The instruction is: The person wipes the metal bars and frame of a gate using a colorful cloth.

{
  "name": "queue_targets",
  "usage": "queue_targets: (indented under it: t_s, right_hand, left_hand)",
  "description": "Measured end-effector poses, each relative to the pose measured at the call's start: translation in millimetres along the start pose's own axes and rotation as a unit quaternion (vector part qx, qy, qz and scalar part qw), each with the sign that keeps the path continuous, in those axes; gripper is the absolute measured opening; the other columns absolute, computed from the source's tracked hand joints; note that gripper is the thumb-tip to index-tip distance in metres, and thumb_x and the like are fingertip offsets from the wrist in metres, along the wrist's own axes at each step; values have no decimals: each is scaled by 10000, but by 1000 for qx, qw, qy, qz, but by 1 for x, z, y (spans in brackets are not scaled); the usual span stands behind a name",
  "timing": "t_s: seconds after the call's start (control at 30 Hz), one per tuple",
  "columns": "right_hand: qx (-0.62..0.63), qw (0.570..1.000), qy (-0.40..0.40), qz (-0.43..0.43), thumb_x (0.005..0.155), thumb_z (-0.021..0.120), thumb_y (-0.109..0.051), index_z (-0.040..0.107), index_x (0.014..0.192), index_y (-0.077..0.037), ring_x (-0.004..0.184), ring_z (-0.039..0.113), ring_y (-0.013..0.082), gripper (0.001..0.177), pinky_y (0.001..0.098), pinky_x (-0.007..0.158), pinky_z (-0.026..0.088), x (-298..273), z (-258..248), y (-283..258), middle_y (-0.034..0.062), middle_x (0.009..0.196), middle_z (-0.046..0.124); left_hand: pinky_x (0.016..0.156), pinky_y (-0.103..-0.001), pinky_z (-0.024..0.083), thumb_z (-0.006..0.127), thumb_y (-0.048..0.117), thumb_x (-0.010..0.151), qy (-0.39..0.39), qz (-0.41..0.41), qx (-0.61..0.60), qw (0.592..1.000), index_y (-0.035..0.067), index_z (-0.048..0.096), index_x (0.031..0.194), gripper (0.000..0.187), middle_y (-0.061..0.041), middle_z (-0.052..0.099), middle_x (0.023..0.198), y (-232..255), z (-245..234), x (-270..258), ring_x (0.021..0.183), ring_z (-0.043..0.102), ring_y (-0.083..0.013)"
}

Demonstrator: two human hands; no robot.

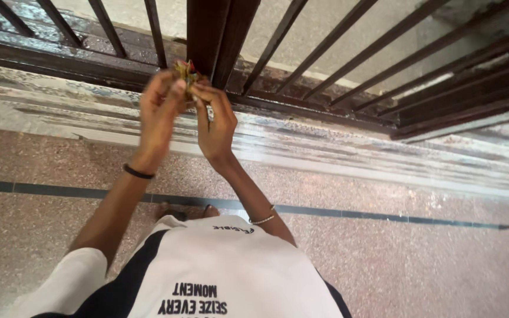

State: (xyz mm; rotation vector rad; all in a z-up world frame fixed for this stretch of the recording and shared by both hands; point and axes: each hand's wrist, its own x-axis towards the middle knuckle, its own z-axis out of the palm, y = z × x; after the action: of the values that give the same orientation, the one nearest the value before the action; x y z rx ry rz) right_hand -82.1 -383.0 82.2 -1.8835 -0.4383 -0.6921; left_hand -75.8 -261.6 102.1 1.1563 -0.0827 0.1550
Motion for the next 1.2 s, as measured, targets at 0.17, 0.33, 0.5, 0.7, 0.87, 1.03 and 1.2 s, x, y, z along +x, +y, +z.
queue_targets:
  t_s: [0.17,0.33,0.5,0.7,0.87,1.03,1.2]
  right_hand:
    - [24,999,22,-19,1039,639,-41,669,1251,-42,1237,671,257,214,369,1076,561,28,-19,-40,143,1306,674]
    - [-31,997,60,-34,1030,651,-85,669,1202,-48,1269,640,277,177,413,1125,518,33,-41,-31,136,1310,659]
    - [-72,993,89,-18,1029,654,-76,690,1159,-34,1202,652,286,142,406,1078,522,30,-51,-3,144,1242,674]
    - [-59,993,103,-5,1033,642,-40,672,1132,-25,1166,661,268,105,391,1045,520,35,-45,-7,138,1212,676]
    - [-53,994,94,-1,1019,623,-24,676,1146,-16,1172,635,264,138,398,1049,509,32,-48,-14,161,1237,647]
    - [-74,992,98,29,1032,634,-51,668,1150,-27,1187,636,251,125,368,1027,530,24,-68,-14,155,1260,650]
    - [-80,991,106,34,1059,628,-75,678,1156,-40,1198,648,251,114,362,1041,543,29,-106,-13,138,1268,653]
  left_hand:
    - [777,-299,618,720,100,1117,0,358,352,865,21,688,1219,133,-139,719,1119,81,19,22,965,757,-214]
    - [756,-326,607,746,155,1151,40,452,375,808,17,667,1291,212,-125,742,1094,104,48,62,905,757,-212]
    - [580,-399,538,649,261,1070,34,259,408,875,45,738,1098,236,-129,723,747,44,31,60,652,737,-247]
    - [660,-402,562,639,168,1072,36,133,405,904,21,691,1182,190,-168,727,899,-20,-2,14,773,725,-270]
    - [953,-374,603,751,82,1031,-45,428,433,792,49,666,1317,300,-159,672,1370,-16,-4,21,1172,712,-283]
    - [1338,-552,95,662,384,1163,-77,603,584,538,286,653,1478,331,47,494,1612,-3,27,95,1571,286,-181]
    - [1317,-559,39,559,454,1177,-57,655,627,418,322,659,1397,275,98,540,1561,-1,35,106,1577,284,-139]
